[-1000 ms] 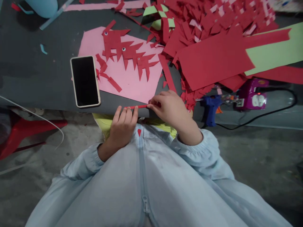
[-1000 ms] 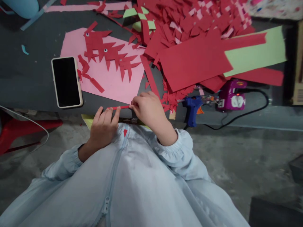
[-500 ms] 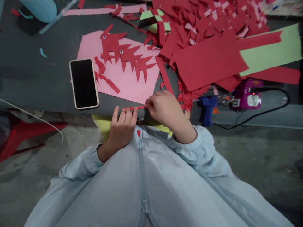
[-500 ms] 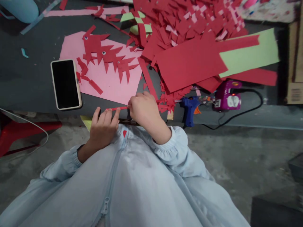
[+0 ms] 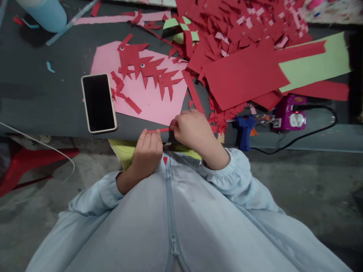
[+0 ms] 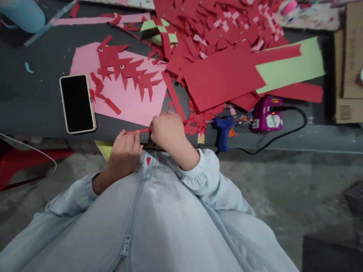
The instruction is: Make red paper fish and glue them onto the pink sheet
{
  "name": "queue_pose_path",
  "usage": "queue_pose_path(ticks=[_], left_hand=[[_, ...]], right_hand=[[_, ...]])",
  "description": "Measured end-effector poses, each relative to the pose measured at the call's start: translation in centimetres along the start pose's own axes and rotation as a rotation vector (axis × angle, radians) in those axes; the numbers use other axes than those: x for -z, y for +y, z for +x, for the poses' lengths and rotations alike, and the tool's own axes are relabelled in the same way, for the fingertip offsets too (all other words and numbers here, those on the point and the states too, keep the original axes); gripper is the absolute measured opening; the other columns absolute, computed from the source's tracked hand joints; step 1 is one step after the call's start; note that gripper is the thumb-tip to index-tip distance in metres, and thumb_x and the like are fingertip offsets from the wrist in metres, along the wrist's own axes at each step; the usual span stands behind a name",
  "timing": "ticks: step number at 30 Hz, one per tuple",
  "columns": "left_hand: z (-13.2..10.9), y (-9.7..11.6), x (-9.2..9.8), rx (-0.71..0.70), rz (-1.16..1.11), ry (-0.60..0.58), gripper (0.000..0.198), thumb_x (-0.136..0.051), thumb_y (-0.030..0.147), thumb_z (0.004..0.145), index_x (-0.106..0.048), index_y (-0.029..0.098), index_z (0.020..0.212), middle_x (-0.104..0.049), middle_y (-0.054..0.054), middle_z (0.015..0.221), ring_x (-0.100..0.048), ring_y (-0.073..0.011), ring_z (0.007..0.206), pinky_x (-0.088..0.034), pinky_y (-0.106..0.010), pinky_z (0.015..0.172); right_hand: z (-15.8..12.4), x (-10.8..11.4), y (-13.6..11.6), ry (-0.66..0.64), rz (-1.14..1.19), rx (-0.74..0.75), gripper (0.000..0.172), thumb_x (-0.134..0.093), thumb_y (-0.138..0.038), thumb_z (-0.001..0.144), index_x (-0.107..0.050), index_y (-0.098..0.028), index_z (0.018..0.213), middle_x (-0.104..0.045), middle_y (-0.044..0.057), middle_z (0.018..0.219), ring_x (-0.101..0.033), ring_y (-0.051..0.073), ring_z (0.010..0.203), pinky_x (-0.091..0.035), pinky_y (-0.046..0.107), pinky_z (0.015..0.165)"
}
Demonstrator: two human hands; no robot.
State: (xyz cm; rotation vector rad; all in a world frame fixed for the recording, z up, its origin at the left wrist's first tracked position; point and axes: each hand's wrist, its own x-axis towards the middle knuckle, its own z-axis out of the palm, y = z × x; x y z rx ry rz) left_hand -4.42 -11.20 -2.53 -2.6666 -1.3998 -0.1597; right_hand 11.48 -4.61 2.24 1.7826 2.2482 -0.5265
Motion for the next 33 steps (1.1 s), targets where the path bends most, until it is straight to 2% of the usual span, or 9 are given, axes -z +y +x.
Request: queue_pose_path(ticks=[7,16,18,21,23,25,28,30,33], left_hand=[[-0.7,-0.6,0.6,0.079,0.008,0.0,0.04,-0.037,0.015,0.097,-0.066,-0.003,0.118,-0.072,-0.018,0.093,-0.067,-0.0262,0.089,-0.053,-0.05,0.099],[-2.2,-1.1,1.3,0.214,-0.015,-0.055,0.041,-0.042,0.02,0.095,-0.062,-0.001,0.124,-0.066,-0.014,0.084,-0.061,-0.0268,0.082,-0.049,-0.051,0.097],[-2.5,-1.2,1.4,0.239,-0.01,-0.026,0.04,-0.045,0.021,0.094,-0.063,-0.001,0.122,-0.067,-0.014,0.086,-0.06,-0.0272,0.083,-0.049,-0.049,0.093],[-2.7,-1.1,1.4,0.267,-0.006,0.071,0.032,-0.048,0.025,0.092,-0.069,0.005,0.107,-0.067,-0.013,0.084,-0.059,-0.0249,0.076,-0.049,-0.041,0.075],[-2.6,-1.0,1.1,0.224,-0.032,0.162,0.028,-0.049,0.026,0.092,-0.069,0.009,0.102,-0.068,-0.012,0.083,-0.058,-0.023,0.071,-0.045,-0.038,0.066],[-2.2,-0.7,0.8,0.101,-0.077,0.218,0.03,-0.049,0.025,0.093,-0.068,0.009,0.11,-0.073,-0.014,0.095,-0.064,-0.0237,0.081,-0.047,-0.038,0.071],[-1.4,-0.2,0.4,-0.088,-0.139,0.172,0.041,-0.046,0.024,0.096,-0.059,0.007,0.131,-0.069,-0.015,0.128,-0.062,-0.0262,0.12,-0.047,-0.04,0.099],[-0.9,0.1,0.1,-0.121,-0.163,0.082,0.047,-0.044,0.024,0.097,-0.053,0.003,0.138,-0.062,-0.016,0.14,-0.055,-0.0272,0.134,-0.041,-0.042,0.112],[-1.0,0.3,-0.4,-0.086,-0.207,-0.055,0.05,-0.041,0.024,0.099,-0.049,0.0,0.142,-0.057,-0.019,0.145,-0.051,-0.027,0.139,-0.039,-0.042,0.118]], right_hand=[[-0.1,0.0,0.0,0.011,0.022,-0.01,0.031,-0.051,-0.018,0.089,-0.079,-0.011,0.098,-0.074,0.019,0.099,-0.06,0.031,0.093,-0.036,0.039,0.075],[0.0,0.0,0.1,0.003,0.016,0.015,0.032,-0.049,-0.017,0.088,-0.079,-0.011,0.097,-0.074,0.019,0.098,-0.062,0.032,0.095,-0.036,0.039,0.075],[-0.1,0.1,0.1,-0.003,0.01,0.013,0.032,-0.049,-0.017,0.088,-0.079,-0.011,0.098,-0.074,0.019,0.099,-0.062,0.032,0.095,-0.036,0.038,0.075],[-0.1,0.2,0.0,-0.008,-0.002,0.014,0.032,-0.049,-0.017,0.088,-0.079,-0.011,0.099,-0.074,0.019,0.099,-0.062,0.032,0.095,-0.036,0.038,0.076],[-0.1,0.2,0.0,-0.006,-0.007,0.014,0.031,-0.05,-0.017,0.089,-0.079,-0.012,0.099,-0.074,0.018,0.098,-0.062,0.031,0.095,-0.036,0.037,0.076],[0.0,0.2,0.0,-0.003,-0.01,0.016,0.031,-0.05,-0.018,0.089,-0.079,-0.012,0.098,-0.074,0.018,0.098,-0.061,0.031,0.095,-0.036,0.037,0.076],[0.0,0.1,0.1,0.005,-0.013,0.027,0.03,-0.05,-0.019,0.09,-0.079,-0.012,0.096,-0.074,0.018,0.097,-0.061,0.03,0.094,-0.036,0.037,0.077],[-0.1,0.0,0.1,0.015,-0.019,0.042,0.03,-0.05,-0.019,0.09,-0.078,-0.011,0.094,-0.074,0.018,0.096,-0.061,0.029,0.093,-0.036,0.037,0.077],[-0.4,-0.2,0.1,0.026,-0.029,0.058,0.03,-0.05,-0.019,0.09,-0.078,-0.01,0.093,-0.074,0.018,0.096,-0.06,0.029,0.093,-0.035,0.037,0.077]])
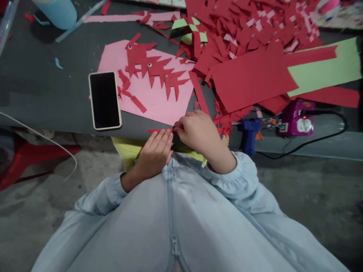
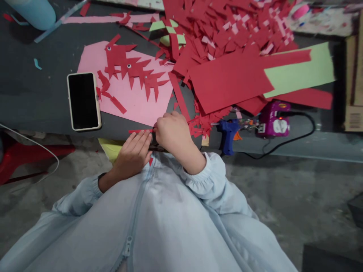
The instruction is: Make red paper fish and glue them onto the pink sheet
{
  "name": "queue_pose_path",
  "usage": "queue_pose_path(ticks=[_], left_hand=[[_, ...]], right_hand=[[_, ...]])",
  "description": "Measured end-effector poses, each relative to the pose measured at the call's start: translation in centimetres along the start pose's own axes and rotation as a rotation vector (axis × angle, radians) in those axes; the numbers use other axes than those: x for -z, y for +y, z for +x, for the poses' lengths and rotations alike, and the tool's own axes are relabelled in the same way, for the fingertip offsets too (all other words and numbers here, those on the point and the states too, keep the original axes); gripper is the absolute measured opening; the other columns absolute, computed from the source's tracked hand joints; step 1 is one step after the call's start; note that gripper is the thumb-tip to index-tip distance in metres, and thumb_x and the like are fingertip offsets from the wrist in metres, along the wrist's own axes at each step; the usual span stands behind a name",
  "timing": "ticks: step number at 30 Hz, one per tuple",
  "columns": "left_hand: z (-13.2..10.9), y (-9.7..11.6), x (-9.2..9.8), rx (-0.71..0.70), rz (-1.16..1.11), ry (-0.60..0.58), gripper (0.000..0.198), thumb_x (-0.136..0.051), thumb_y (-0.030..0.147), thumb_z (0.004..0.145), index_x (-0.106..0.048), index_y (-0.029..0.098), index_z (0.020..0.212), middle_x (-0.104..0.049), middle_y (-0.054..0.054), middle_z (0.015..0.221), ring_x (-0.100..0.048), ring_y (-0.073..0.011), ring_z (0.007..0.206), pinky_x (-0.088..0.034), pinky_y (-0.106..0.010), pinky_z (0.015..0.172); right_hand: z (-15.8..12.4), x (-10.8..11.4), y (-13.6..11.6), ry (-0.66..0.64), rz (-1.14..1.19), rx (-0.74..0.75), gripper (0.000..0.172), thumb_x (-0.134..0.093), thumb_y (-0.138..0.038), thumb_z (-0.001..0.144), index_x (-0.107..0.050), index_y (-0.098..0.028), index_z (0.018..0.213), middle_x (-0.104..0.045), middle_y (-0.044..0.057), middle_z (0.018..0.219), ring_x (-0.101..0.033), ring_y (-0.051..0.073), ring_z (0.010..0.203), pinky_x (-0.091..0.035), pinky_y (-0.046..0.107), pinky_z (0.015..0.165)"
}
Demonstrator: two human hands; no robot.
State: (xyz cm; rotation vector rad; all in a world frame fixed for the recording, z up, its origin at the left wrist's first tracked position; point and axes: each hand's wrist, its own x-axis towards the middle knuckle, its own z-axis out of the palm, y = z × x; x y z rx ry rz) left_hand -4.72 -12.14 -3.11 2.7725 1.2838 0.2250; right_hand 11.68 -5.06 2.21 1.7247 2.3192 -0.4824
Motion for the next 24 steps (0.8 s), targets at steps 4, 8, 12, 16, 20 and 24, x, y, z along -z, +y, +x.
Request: queue_pose_path(ticks=[4,8,12,16,20,24], left_hand=[[-1.1,-0.2,-1.2,0.01,-0.025,0.063,0.048,-0.042,0.023,0.099,-0.049,0.003,0.143,-0.059,-0.019,0.142,-0.051,-0.025,0.139,-0.039,-0.041,0.119],[-1.9,-0.3,-1.7,0.032,0.065,0.271,0.048,-0.048,0.026,0.098,-0.05,0.003,0.14,-0.064,-0.018,0.136,-0.058,-0.0254,0.132,-0.041,-0.039,0.116],[-2.1,-0.3,-1.1,0.095,0.067,0.257,0.048,-0.047,0.028,0.1,-0.05,0.005,0.141,-0.064,-0.017,0.136,-0.061,-0.0246,0.129,-0.042,-0.037,0.112],[-2.4,-0.5,-0.4,0.16,0.037,0.149,0.047,-0.043,0.029,0.101,-0.05,0.009,0.144,-0.062,-0.015,0.139,-0.061,-0.0235,0.128,-0.045,-0.035,0.105],[-2.2,-0.8,-0.3,0.142,0.107,0.163,0.045,-0.043,0.027,0.102,-0.052,0.011,0.143,-0.066,-0.012,0.136,-0.064,-0.0211,0.123,-0.043,-0.032,0.102],[-1.7,-0.8,-0.6,0.084,0.224,0.214,0.043,-0.046,0.027,0.101,-0.054,0.013,0.141,-0.07,-0.011,0.129,-0.066,-0.0213,0.117,-0.043,-0.033,0.1]], right_hand=[[-0.5,-0.4,-0.1,0.025,-0.005,-0.007,0.031,-0.048,-0.02,0.091,-0.077,-0.009,0.091,-0.073,0.018,0.095,-0.058,0.029,0.091,-0.034,0.038,0.078],[-0.7,-0.7,-0.1,0.055,0.015,-0.011,0.031,-0.049,-0.023,0.091,-0.076,-0.009,0.091,-0.073,0.018,0.094,-0.056,0.029,0.089,-0.033,0.039,0.077],[-0.7,-0.9,0.1,0.053,0.036,-0.015,0.029,-0.051,-0.025,0.091,-0.077,-0.01,0.091,-0.072,0.018,0.091,-0.055,0.028,0.087,-0.033,0.039,0.076],[-0.7,-0.9,0.3,0.05,0.054,-0.018,0.028,-0.053,-0.025,0.091,-0.077,-0.011,0.091,-0.072,0.016,0.089,-0.055,0.028,0.087,-0.034,0.038,0.076],[-0.8,-0.8,0.8,0.036,0.105,-0.014,0.024,-0.057,-0.026,0.09,-0.076,-0.012,0.091,-0.071,0.014,0.087,-0.056,0.026,0.085,-0.035,0.036,0.075],[-1.0,-0.7,1.4,0.023,0.131,-0.038,0.022,-0.06,-0.027,0.09,-0.076,-0.012,0.087,-0.07,0.013,0.084,-0.056,0.025,0.082,-0.036,0.034,0.074]])
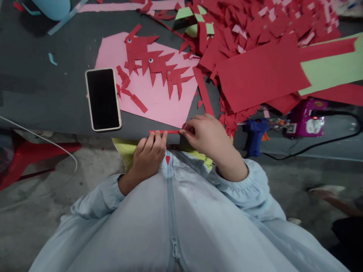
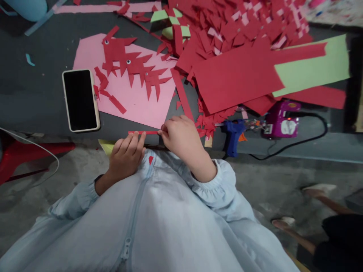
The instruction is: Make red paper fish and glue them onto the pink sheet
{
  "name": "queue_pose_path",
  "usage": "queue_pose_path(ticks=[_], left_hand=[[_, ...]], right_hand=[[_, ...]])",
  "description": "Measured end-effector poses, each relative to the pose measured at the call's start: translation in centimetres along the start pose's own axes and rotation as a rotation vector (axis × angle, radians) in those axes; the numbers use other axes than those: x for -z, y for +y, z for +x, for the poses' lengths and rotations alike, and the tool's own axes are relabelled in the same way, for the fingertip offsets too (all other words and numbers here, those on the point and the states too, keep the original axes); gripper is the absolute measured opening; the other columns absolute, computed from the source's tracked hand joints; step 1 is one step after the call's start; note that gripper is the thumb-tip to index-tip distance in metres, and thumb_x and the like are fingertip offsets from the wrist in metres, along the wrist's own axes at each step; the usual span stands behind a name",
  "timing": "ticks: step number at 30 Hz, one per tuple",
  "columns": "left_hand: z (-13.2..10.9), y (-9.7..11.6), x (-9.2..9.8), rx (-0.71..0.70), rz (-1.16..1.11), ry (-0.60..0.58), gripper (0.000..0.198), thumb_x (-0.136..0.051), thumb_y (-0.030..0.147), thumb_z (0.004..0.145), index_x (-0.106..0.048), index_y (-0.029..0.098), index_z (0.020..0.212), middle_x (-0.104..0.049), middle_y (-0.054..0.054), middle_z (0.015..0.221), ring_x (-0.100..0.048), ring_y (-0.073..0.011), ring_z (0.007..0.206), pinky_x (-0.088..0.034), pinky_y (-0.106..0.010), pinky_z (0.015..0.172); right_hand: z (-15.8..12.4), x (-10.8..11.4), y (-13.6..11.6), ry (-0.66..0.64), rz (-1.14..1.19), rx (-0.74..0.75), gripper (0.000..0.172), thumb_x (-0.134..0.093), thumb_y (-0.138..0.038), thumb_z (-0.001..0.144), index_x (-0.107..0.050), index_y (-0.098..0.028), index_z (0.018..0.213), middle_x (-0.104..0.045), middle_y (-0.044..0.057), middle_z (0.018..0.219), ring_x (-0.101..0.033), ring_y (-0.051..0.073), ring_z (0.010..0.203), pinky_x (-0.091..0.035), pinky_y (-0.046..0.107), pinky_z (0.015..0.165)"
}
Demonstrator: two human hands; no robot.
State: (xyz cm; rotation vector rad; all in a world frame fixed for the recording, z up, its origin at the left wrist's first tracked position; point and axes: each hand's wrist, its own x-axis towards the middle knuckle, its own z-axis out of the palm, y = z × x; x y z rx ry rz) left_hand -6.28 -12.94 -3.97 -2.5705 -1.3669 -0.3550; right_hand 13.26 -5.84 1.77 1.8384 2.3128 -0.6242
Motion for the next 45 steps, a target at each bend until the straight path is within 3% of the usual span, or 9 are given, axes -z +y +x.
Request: queue_pose_path(ticks=[5,10,17,22,29,38,45], left_hand=[[0.1,0.1,-0.2,0.015,-0.064,-0.092,0.049,-0.044,0.029,0.101,-0.045,0.017,0.149,-0.068,-0.014,0.129,-0.064,-0.0245,0.118,-0.044,-0.037,0.1],[0.4,0.0,0.1,-0.029,-0.006,-0.085,0.049,-0.044,0.036,0.102,-0.046,0.018,0.148,-0.069,-0.014,0.125,-0.064,-0.0246,0.113,-0.044,-0.039,0.101],[3.0,0.0,1.4,-0.084,-0.062,-0.354,0.052,-0.05,0.036,0.099,-0.044,0.022,0.149,-0.069,-0.012,0.115,-0.064,-0.0247,0.104,-0.046,-0.048,0.107],[3.5,0.2,1.8,-0.108,0.025,-0.339,0.052,-0.05,0.037,0.099,-0.045,0.023,0.148,-0.069,-0.013,0.113,-0.065,-0.0275,0.104,-0.048,-0.052,0.102],[2.6,0.6,0.5,-0.099,-0.163,-0.221,0.049,-0.04,0.034,0.103,-0.047,0.013,0.147,-0.064,-0.017,0.132,-0.055,-0.0276,0.128,-0.041,-0.043,0.108],[3.2,0.7,0.3,-0.144,-0.136,-0.21,0.047,-0.041,0.029,0.102,-0.049,0.008,0.144,-0.069,-0.016,0.122,-0.064,-0.026,0.114,-0.045,-0.041,0.105],[3.3,0.6,0.5,-0.17,-0.055,-0.2,0.044,-0.042,0.028,0.102,-0.051,0.014,0.142,-0.071,-0.013,0.119,-0.065,-0.0241,0.112,-0.047,-0.039,0.104]], right_hand=[[0.0,0.0,0.1,0.009,-0.007,-0.01,0.022,-0.059,-0.027,0.091,-0.076,-0.012,0.089,-0.071,0.013,0.085,-0.057,0.025,0.083,-0.036,0.035,0.074],[0.2,-0.2,0.1,0.02,-0.018,-0.009,0.023,-0.058,-0.026,0.091,-0.077,-0.013,0.09,-0.071,0.013,0.087,-0.058,0.026,0.086,-0.037,0.035,0.076],[0.2,-0.3,0.1,0.031,-0.018,-0.021,0.024,-0.058,-0.028,0.092,-0.077,-0.014,0.088,-0.07,0.013,0.085,-0.057,0.026,0.085,-0.036,0.035,0.074],[-0.6,0.0,1.2,0.034,0.017,-0.026,0.022,-0.061,-0.029,0.091,-0.076,-0.014,0.086,-0.069,0.012,0.083,-0.055,0.025,0.082,-0.034,0.034,0.072],[-1.7,0.0,3.0,0.092,0.1,-0.013,0.021,-0.059,-0.03,0.092,-0.076,-0.017,0.088,-0.068,0.011,0.087,-0.05,0.024,0.083,-0.034,0.035,0.076],[-1.2,0.2,2.8,0.041,0.086,-0.06,0.022,-0.059,-0.028,0.091,-0.076,-0.014,0.091,-0.07,0.013,0.088,-0.052,0.026,0.084,-0.035,0.036,0.077],[-1.1,0.0,2.3,0.046,0.03,-0.073,0.024,-0.056,-0.027,0.092,-0.075,-0.014,0.089,-0.07,0.014,0.089,-0.053,0.027,0.086,-0.034,0.037,0.077]])
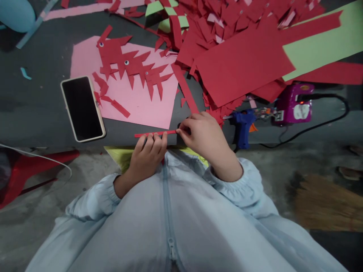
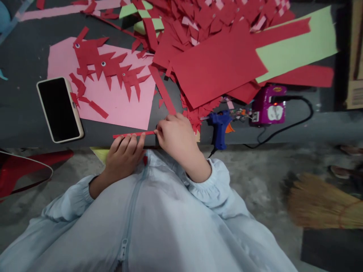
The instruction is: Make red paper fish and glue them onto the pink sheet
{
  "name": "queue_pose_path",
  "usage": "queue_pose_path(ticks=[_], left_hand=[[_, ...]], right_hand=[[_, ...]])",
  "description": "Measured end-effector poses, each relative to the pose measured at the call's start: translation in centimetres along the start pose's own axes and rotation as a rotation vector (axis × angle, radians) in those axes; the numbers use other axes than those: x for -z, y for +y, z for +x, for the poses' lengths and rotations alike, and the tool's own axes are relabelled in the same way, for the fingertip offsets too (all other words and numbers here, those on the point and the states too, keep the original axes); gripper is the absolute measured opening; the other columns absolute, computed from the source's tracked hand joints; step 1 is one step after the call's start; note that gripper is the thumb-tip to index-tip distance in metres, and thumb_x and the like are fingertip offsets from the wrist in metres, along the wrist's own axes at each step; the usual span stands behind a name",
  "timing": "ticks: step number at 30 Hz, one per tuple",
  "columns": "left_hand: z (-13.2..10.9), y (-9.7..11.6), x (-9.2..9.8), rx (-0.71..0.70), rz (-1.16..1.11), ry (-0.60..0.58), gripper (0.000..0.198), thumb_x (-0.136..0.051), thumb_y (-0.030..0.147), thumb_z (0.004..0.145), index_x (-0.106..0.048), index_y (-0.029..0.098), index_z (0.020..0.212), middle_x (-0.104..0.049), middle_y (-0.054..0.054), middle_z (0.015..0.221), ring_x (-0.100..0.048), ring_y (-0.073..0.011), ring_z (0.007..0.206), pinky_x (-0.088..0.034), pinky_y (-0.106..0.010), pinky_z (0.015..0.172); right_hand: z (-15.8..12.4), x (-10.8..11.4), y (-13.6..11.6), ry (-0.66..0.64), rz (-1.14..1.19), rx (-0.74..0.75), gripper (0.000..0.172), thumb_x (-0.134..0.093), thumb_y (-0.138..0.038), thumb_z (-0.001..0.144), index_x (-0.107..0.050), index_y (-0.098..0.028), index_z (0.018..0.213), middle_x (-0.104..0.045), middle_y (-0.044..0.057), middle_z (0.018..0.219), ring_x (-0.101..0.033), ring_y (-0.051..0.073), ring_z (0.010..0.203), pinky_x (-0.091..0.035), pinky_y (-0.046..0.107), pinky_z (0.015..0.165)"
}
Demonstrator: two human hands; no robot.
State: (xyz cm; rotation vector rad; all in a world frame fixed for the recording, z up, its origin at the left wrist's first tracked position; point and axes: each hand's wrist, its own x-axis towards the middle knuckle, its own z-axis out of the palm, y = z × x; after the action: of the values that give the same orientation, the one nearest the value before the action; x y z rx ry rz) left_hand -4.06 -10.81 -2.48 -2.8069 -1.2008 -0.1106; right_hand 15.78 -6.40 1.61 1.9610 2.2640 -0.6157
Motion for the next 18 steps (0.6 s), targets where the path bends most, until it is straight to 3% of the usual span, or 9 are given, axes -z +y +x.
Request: queue_pose_path(ticks=[8,13,18], left_hand=[[0.7,0.0,-0.1,-0.055,0.118,0.161,0.04,-0.05,0.028,0.098,-0.055,0.017,0.136,-0.069,-0.008,0.106,-0.062,-0.0216,0.099,-0.047,-0.042,0.104],[0.9,0.0,-0.5,-0.048,0.027,0.084,0.045,-0.047,0.029,0.1,-0.046,0.02,0.144,-0.066,-0.006,0.108,-0.06,-0.0208,0.103,-0.043,-0.047,0.112],[1.4,0.1,-0.1,-0.064,0.041,0.044,0.044,-0.047,0.031,0.1,-0.048,0.018,0.143,-0.068,-0.008,0.105,-0.063,-0.022,0.098,-0.046,-0.052,0.108]], right_hand=[[0.1,0.1,-0.8,-0.007,-0.071,-0.013,0.024,-0.056,-0.024,0.091,-0.076,-0.013,0.089,-0.07,0.015,0.089,-0.055,0.028,0.087,-0.033,0.038,0.074],[-0.1,0.1,-0.3,0.017,-0.041,-0.022,0.023,-0.059,-0.028,0.091,-0.076,-0.013,0.087,-0.071,0.014,0.088,-0.055,0.028,0.087,-0.034,0.037,0.074],[-0.8,0.4,1.5,0.036,0.011,-0.03,0.022,-0.062,-0.03,0.091,-0.075,-0.015,0.082,-0.069,0.012,0.081,-0.055,0.025,0.08,-0.034,0.036,0.073]])
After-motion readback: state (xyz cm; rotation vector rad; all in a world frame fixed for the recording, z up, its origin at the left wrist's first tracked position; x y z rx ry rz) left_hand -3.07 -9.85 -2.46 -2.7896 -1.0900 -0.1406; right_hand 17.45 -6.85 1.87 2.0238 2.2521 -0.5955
